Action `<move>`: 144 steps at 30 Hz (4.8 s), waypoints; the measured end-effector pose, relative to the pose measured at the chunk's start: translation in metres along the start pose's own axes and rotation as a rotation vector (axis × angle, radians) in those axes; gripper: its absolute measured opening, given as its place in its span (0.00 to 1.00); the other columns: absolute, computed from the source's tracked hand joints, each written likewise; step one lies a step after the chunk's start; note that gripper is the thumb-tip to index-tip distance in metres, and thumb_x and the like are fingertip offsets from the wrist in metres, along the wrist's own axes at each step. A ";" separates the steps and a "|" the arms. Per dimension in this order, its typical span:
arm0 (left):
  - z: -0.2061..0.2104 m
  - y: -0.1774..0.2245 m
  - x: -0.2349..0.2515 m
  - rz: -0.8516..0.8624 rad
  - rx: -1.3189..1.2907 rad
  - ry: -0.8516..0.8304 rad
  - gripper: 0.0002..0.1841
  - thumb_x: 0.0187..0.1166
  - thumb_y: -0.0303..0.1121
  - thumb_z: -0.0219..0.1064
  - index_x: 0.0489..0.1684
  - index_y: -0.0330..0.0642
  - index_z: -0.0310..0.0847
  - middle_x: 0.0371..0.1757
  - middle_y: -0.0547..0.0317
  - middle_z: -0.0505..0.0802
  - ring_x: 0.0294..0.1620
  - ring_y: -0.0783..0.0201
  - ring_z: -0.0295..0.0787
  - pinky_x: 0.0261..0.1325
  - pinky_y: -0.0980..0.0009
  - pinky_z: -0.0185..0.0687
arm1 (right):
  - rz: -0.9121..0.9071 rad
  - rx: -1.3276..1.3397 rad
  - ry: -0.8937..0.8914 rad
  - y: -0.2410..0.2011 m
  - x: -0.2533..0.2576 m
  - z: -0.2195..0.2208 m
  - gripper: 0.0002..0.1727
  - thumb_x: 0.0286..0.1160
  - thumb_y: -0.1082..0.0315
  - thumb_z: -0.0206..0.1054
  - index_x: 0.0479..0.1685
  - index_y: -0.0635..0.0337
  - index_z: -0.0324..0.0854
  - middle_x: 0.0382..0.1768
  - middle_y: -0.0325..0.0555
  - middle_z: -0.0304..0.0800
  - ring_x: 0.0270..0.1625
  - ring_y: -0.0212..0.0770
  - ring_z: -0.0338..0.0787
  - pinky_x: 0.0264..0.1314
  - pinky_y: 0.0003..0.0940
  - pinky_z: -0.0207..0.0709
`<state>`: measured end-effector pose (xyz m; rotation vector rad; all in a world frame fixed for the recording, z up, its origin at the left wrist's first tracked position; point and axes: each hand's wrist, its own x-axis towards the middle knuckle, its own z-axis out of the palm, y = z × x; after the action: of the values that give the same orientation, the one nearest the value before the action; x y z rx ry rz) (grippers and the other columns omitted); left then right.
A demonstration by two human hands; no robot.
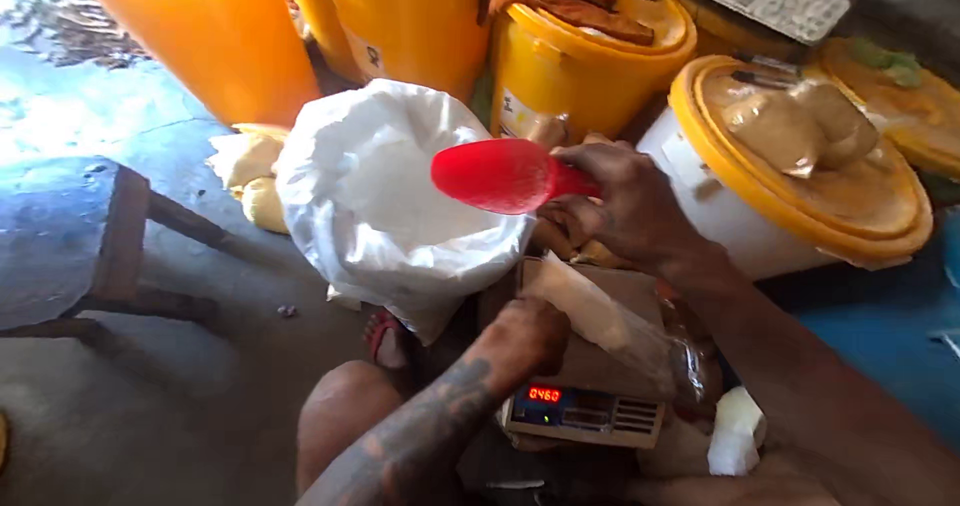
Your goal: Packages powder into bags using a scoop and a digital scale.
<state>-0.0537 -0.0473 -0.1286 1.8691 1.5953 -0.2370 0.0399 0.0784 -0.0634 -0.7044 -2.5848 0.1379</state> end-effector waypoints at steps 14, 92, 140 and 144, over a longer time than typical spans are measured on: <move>0.000 -0.006 -0.014 -0.037 -0.072 0.019 0.17 0.80 0.30 0.66 0.64 0.32 0.80 0.63 0.34 0.86 0.64 0.35 0.84 0.56 0.37 0.81 | 0.024 -0.133 -0.617 -0.086 0.151 0.210 0.17 0.61 0.64 0.79 0.50 0.58 0.87 0.46 0.59 0.92 0.55 0.63 0.90 0.51 0.68 0.79; -0.004 -0.027 0.006 0.004 0.115 0.094 0.20 0.81 0.49 0.68 0.60 0.46 0.86 0.52 0.50 0.91 0.57 0.47 0.89 0.58 0.43 0.82 | 0.916 0.234 -0.042 0.065 -0.350 -0.056 0.21 0.60 0.63 0.79 0.54 0.60 0.90 0.44 0.43 0.96 0.44 0.32 0.94 0.52 0.33 0.89; -0.004 -0.020 0.003 -0.035 0.076 0.160 0.13 0.77 0.47 0.73 0.41 0.47 0.87 0.33 0.55 0.89 0.39 0.51 0.89 0.39 0.47 0.83 | 0.960 0.382 -0.043 0.068 -0.376 -0.061 0.24 0.54 0.64 0.81 0.55 0.60 0.89 0.42 0.40 0.97 0.42 0.29 0.95 0.46 0.25 0.89; -0.003 -0.019 0.004 -0.033 0.092 0.151 0.12 0.76 0.46 0.72 0.38 0.48 0.87 0.32 0.57 0.89 0.38 0.52 0.89 0.39 0.48 0.83 | 0.980 0.399 -0.032 0.070 -0.388 -0.061 0.25 0.52 0.63 0.81 0.55 0.60 0.89 0.42 0.40 0.97 0.43 0.31 0.95 0.47 0.25 0.89</move>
<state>-0.0709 -0.0413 -0.1354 1.9721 1.7440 -0.1902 0.3969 -0.0572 -0.1792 -1.7130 -1.9052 0.9250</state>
